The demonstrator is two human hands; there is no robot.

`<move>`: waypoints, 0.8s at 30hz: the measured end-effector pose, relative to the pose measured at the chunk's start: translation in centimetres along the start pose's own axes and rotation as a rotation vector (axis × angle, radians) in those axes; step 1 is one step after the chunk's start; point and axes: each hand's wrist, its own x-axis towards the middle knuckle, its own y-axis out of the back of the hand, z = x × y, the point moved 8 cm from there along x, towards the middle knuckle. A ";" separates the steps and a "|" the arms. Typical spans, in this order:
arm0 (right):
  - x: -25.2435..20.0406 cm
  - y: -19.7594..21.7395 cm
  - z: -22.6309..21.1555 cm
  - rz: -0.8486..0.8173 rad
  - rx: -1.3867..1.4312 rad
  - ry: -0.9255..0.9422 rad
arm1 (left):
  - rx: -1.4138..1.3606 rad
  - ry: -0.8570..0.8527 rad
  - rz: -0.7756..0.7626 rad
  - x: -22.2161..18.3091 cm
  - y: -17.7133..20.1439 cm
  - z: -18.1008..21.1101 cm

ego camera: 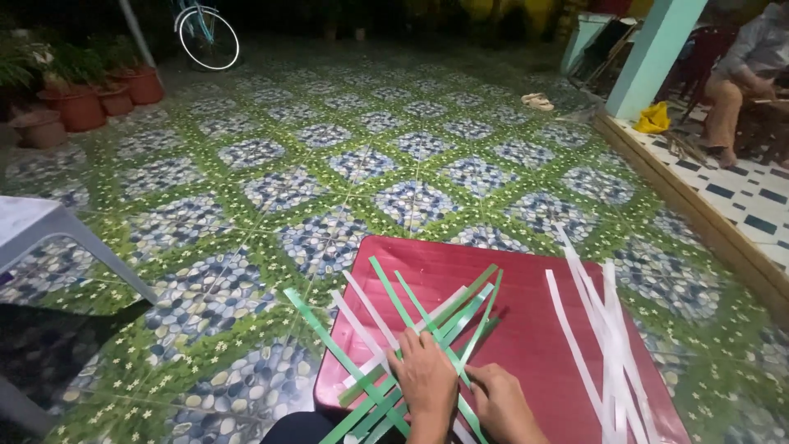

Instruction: Weaving green and white plastic strips together on a red plastic stool to create a mat pattern.

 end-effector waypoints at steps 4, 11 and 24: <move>-1.1 -1.3 4.3 0.079 0.009 0.087 | 0.013 0.022 0.071 -0.1 -0.1 -0.1; -4.0 -1.3 8.9 0.084 -0.225 -0.307 | 0.049 0.025 -0.049 -0.2 -0.6 0.3; 0.9 0.1 -0.1 -0.004 -0.083 0.070 | 0.006 0.019 0.017 -0.1 -1.7 -0.2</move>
